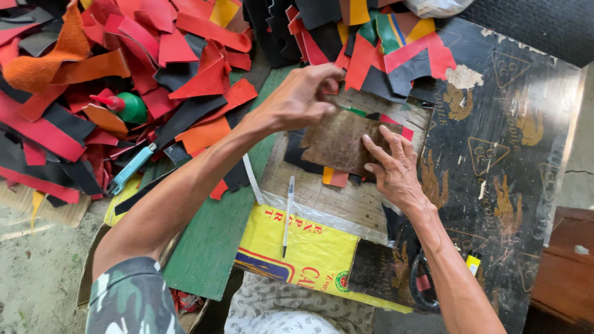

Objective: The person arranges colored leather scraps on a wooden template board, aligning pieces edge to edge. They pick up a black leather piece, trim it with scissors, then reposition pieces and trace along edges with a marker pen.

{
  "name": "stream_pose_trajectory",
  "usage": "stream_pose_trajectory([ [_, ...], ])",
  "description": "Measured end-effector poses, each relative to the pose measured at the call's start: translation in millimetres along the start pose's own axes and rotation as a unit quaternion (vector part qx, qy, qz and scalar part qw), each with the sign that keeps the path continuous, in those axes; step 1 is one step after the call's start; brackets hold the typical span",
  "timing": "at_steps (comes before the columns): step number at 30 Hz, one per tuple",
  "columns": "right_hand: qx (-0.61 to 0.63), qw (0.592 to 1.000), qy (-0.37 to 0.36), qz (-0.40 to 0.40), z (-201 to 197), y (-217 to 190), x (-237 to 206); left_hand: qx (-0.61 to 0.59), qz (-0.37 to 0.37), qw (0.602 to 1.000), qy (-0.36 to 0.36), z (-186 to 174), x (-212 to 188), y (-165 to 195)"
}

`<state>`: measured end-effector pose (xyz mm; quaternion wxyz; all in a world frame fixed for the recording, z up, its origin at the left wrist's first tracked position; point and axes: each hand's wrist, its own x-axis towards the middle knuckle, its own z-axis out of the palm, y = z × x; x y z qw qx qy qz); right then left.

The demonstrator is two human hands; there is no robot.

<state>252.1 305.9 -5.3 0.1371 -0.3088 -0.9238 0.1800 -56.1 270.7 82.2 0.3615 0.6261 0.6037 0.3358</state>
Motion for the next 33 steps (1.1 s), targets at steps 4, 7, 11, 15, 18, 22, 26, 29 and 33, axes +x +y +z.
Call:
stream_pose_trajectory([
  [4, 0.000, 1.000, 0.003, -0.015, -1.3, 2.6, -0.3, -0.020, 0.025, 0.999, -0.003, 11.0, 25.5, 20.3],
  [7, 0.002, 1.000, -0.001, -0.011, -2.3, 3.5, -0.3, -0.015, 0.009, 1.000, -0.013, 19.0, 31.8, 24.7],
  [11, 0.003, 1.000, -0.005, -0.010, -3.5, 3.8, -1.1, -0.026, -0.024, 0.999, -0.021, 20.8, 31.8, 24.2],
  [15, 0.000, 1.000, -0.006, -0.013, -4.4, 3.6, -1.4, -0.005, -0.021, 1.000, -0.012, 19.4, 31.0, 19.1],
  [18, -0.001, 1.000, -0.007, -0.015, -5.3, 3.8, -1.4, 0.055, -0.029, 0.998, -0.004, 15.7, 25.4, 5.9],
  [22, -0.010, 1.000, -0.016, -0.013, -5.9, 3.4, -0.8, 0.159, -0.062, 0.985, 0.009, 8.1, 10.4, -22.3],
  [26, -0.011, 0.999, -0.029, 0.008, -6.7, -0.1, -1.0, 0.194, 0.020, 0.978, 0.075, 6.3, -3.4, -45.4],
  [29, -0.014, 0.999, -0.041, 0.021, -8.3, -1.8, 0.4, 0.182, -0.004, 0.981, 0.060, 10.3, -5.2, -52.9],
  [33, -0.015, 0.999, -0.044, 0.020, -8.9, -2.2, 2.1, 0.204, -0.025, 0.977, 0.051, 14.3, -2.9, -58.3],
])
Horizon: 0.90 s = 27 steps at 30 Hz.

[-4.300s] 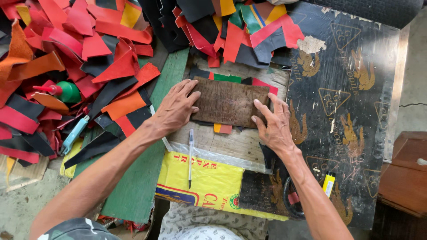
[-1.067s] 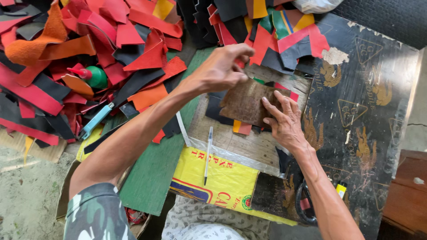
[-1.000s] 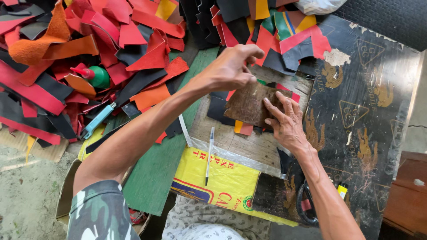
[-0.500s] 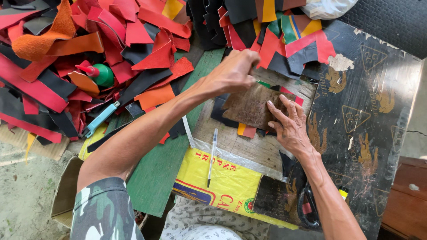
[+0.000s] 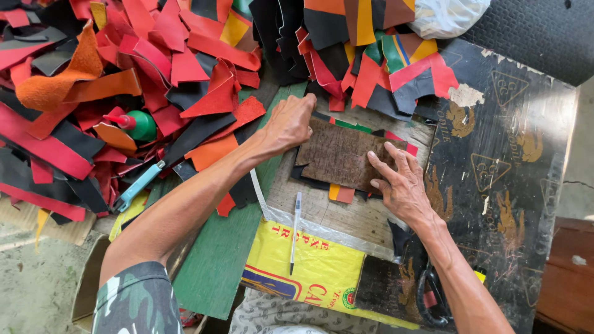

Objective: The person arranges colored leather scraps on a wooden template board, aligning pieces edge to edge. They pick up a black leather piece, trim it with scissors, then reposition pieces and trace along edges with a marker pen.

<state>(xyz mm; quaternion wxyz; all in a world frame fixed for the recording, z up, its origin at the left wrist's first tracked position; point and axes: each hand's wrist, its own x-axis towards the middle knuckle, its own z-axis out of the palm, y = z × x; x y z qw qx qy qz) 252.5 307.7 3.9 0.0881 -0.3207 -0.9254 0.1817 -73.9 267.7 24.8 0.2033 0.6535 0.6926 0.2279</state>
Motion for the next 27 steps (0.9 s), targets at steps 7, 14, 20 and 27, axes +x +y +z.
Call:
stream_pose_trajectory([
  [7, 0.000, 1.000, -0.009, 0.005, -0.4, 0.1, 0.1, 0.035, 0.000, 0.999, -0.025, 11.9, 6.3, -6.4],
  [14, 0.002, 1.000, -0.001, -0.007, -0.7, -1.3, 0.0, 0.061, -0.007, 0.998, -0.015, 17.2, 1.7, -8.7],
  [20, 0.009, 1.000, -0.003, -0.003, 0.3, 0.8, -0.9, 0.069, -0.010, 0.998, -0.002, 20.6, 1.3, -9.3],
  [27, 0.016, 1.000, -0.001, -0.007, -1.0, 1.2, 0.2, 0.092, -0.014, 0.996, -0.014, 22.2, 0.0, -4.9],
])
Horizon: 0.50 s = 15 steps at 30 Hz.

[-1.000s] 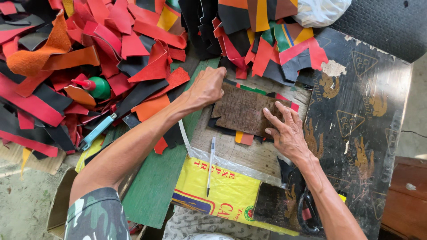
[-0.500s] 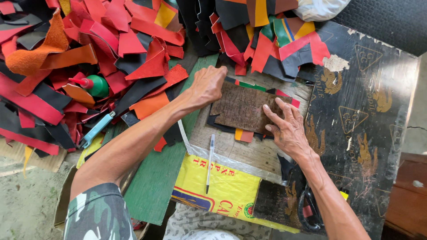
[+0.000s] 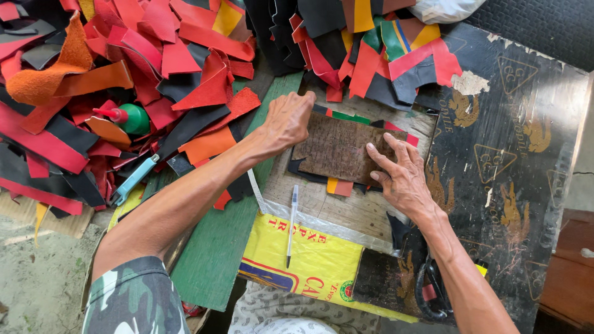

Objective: The person arranges colored leather scraps on a wooden template board, aligning pieces edge to edge. They pick up a black leather piece, trim it with scissors, then reposition pieces and trace along edges with a marker pen.

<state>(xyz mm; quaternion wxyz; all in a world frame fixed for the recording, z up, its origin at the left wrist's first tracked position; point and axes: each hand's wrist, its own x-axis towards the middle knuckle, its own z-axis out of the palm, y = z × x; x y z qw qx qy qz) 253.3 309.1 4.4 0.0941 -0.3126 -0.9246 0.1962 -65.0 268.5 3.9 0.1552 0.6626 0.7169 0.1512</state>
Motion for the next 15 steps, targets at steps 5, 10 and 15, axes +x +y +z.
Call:
stream_pose_trajectory([
  [5, -0.037, 0.998, 0.042, 0.023, 9.2, -9.5, 1.0, 0.031, -0.028, 0.999, -0.027, -4.8, -4.5, 12.8],
  [10, -0.067, 0.996, 0.056, 0.019, 14.0, -13.6, 2.0, 0.130, 0.063, 0.989, -0.028, 5.0, -30.1, 35.6],
  [15, -0.039, 0.995, 0.093, 0.012, 20.3, -14.9, -0.8, 0.019, 0.226, 0.971, 0.075, 45.0, -43.4, 63.3],
])
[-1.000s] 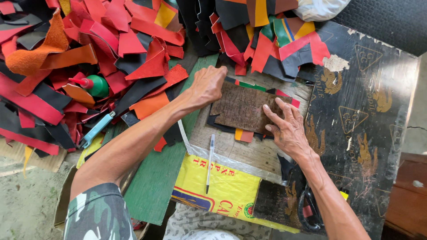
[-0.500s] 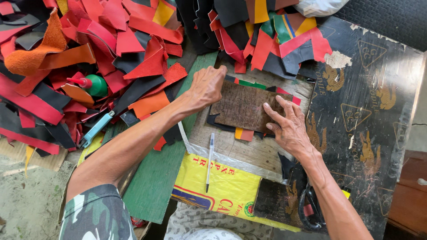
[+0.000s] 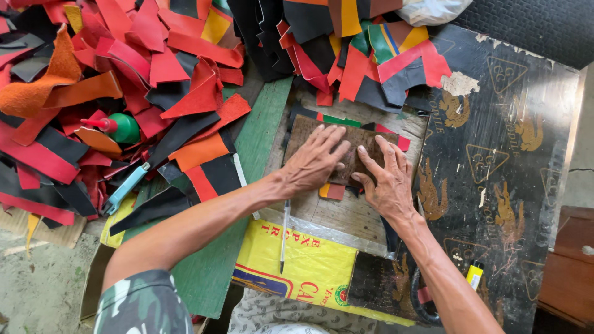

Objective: The person arranges colored leather scraps on a wooden template board, aligning pieces edge to edge. They pick up a black leather piece, trim it with scissors, then reposition pieces and trace along edges with a marker pen.

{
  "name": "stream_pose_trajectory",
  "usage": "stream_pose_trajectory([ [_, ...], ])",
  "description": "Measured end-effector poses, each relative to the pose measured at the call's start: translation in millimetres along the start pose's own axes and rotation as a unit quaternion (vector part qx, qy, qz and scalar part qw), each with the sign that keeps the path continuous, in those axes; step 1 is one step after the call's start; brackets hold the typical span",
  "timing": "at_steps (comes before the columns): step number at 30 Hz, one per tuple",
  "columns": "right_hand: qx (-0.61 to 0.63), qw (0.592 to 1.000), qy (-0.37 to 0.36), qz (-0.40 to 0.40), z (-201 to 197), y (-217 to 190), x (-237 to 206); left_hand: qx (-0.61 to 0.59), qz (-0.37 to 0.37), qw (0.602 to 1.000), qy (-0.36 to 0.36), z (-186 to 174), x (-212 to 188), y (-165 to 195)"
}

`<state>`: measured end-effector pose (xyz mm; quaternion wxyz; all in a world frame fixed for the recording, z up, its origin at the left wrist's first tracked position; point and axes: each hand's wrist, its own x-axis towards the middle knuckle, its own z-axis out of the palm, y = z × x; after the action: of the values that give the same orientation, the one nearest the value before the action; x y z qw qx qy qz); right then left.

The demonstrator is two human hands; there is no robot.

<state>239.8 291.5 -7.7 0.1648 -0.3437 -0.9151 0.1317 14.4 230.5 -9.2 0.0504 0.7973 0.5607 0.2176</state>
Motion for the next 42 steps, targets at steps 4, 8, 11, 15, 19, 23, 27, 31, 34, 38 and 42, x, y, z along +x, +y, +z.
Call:
stream_pose_trajectory([
  [4, 0.027, 1.000, 0.007, 0.009, 2.6, 0.8, -1.0, 0.002, 0.020, 1.000, -0.021, 17.3, -4.6, -1.1],
  [8, 0.048, 0.999, 0.013, 0.023, 3.5, -3.3, -4.5, -0.007, 0.010, 0.999, -0.031, 19.3, -7.5, -3.6],
  [11, 0.058, 0.998, 0.018, 0.028, 4.7, -6.1, -5.1, -0.049, -0.029, 0.997, -0.053, 16.1, -5.1, -5.4],
  [15, 0.054, 0.998, 0.014, 0.023, 4.0, -5.4, -3.9, -0.024, -0.075, 0.996, -0.045, 4.3, -7.9, -13.8],
  [19, 0.061, 0.997, 0.000, 0.036, 3.0, -6.0, -4.4, 0.045, -0.065, 0.996, -0.029, -4.9, -16.3, -15.2],
  [23, 0.069, 0.997, 0.000, 0.033, 4.3, -5.8, -3.3, 0.046, -0.072, 0.996, -0.038, -3.4, -16.7, -12.4],
  [27, 0.040, 0.999, 0.017, 0.015, 8.2, -8.3, -5.4, 0.142, -0.023, 0.985, -0.091, 2.5, -10.5, -17.2],
  [31, 0.050, 0.998, 0.017, 0.016, 8.9, -6.3, -2.2, 0.068, 0.026, 0.995, -0.070, 4.1, -7.0, -22.0],
  [34, 0.076, 0.997, 0.026, 0.017, 5.2, -6.0, -3.0, 0.051, 0.020, 0.995, -0.078, 2.2, -7.9, -19.5],
  [38, 0.120, 0.988, 0.079, 0.058, -5.6, -13.9, -19.0, 0.043, 0.012, 0.995, -0.093, -1.5, -6.8, -17.6],
  [42, 0.135, 0.986, 0.052, 0.088, -14.6, -27.0, -38.1, 0.061, 0.022, 0.994, -0.093, -2.9, -5.2, -17.3],
])
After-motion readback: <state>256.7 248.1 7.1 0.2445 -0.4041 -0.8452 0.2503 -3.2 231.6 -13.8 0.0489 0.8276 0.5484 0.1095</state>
